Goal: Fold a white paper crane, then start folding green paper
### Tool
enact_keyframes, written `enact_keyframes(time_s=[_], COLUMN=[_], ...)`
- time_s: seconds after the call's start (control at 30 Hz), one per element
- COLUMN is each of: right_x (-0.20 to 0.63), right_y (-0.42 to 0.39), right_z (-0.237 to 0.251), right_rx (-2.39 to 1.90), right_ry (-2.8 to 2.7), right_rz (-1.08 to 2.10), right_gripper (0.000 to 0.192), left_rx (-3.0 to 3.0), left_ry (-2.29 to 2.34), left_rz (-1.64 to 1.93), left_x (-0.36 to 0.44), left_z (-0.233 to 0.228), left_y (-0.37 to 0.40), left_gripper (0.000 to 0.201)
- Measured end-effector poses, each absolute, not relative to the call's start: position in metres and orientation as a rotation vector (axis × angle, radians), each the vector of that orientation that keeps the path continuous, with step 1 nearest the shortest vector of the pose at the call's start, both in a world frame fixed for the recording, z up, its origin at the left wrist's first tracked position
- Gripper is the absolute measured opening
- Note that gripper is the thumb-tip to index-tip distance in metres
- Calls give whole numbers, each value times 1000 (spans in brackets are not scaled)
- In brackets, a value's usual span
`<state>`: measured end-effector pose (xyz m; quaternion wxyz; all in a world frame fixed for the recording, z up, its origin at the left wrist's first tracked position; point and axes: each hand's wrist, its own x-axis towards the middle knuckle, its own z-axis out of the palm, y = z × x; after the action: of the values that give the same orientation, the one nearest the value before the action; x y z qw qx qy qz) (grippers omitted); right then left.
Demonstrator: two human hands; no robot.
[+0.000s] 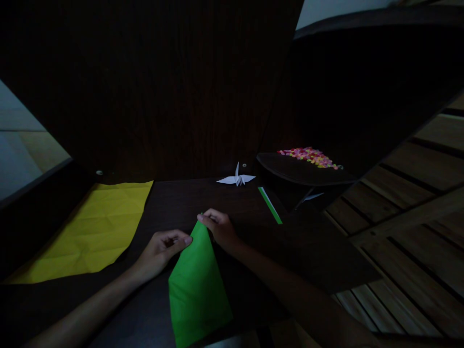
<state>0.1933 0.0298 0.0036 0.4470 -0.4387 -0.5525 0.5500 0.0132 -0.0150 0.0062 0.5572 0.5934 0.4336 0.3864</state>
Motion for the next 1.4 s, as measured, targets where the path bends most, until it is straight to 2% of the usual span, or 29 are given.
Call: enact_keyframes(time_s=[0.2, 0.43, 0.97, 1.23, 1.4], right_x=[196, 201, 205, 209, 216], right_y=[27, 32, 38, 44, 49], right_z=[5, 6, 6, 1, -3], right_rx=[-1013, -1112, -1142, -1058, -1052], right_ry=[-1486, -1410, -1331, -1291, -1317], right_rz=[1581, 1487, 1500, 1671, 1667], right_gripper=[28, 28, 32, 29, 35], left_rx=[1352, 1372, 1301, 1196, 1191], left_ry=[1030, 1029, 969, 1051, 1086], left_rz=[953, 861, 794, 1095, 1296], left_x=[13, 14, 10, 5, -1], left_z=[6, 4, 3, 6, 2], left_y=[-12, -13, -14, -9, -3], left_gripper=[32, 30, 32, 51, 32])
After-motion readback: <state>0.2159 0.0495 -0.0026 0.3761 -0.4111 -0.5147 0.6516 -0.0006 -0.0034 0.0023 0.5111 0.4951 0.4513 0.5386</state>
